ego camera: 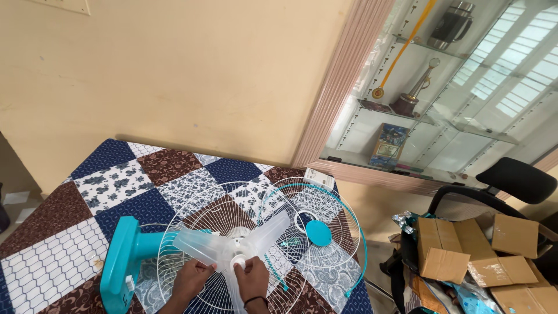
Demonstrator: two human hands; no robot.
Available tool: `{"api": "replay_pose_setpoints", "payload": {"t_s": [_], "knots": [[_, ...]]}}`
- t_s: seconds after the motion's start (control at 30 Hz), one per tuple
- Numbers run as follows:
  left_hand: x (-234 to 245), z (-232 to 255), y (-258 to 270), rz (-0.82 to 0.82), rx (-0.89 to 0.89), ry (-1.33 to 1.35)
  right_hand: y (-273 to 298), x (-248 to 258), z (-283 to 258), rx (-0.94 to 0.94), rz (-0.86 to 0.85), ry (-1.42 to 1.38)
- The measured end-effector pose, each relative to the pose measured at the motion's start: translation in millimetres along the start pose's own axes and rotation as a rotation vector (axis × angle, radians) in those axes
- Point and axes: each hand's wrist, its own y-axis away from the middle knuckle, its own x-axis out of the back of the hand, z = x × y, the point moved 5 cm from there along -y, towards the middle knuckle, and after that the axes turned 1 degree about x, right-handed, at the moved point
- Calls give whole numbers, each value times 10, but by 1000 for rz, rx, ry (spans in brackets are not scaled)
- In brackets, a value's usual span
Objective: The person disassembles a small table fan on a patterned tablecloth. They remove the front grille, unscrew the central hub nut, detach the fan blades, and then remove the rear grille and motor housing.
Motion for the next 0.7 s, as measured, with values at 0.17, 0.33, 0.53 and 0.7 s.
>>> {"api": "replay_pose_setpoints", "payload": {"t_s": [0.17, 0.33, 0.53, 0.7], "knots": [[25, 50, 94, -23, 60, -18, -64, -110, 409, -292, -151, -515], [23, 42, 252, 42, 85, -77, -146, -73, 733, -353, -240, -757], [-222, -154, 281, 106, 117, 21, -140, 210, 937, -439, -207, -854], [-695, -105, 362, 9, 34, 297, -36, 562, 875, -511, -220, -902]]}}
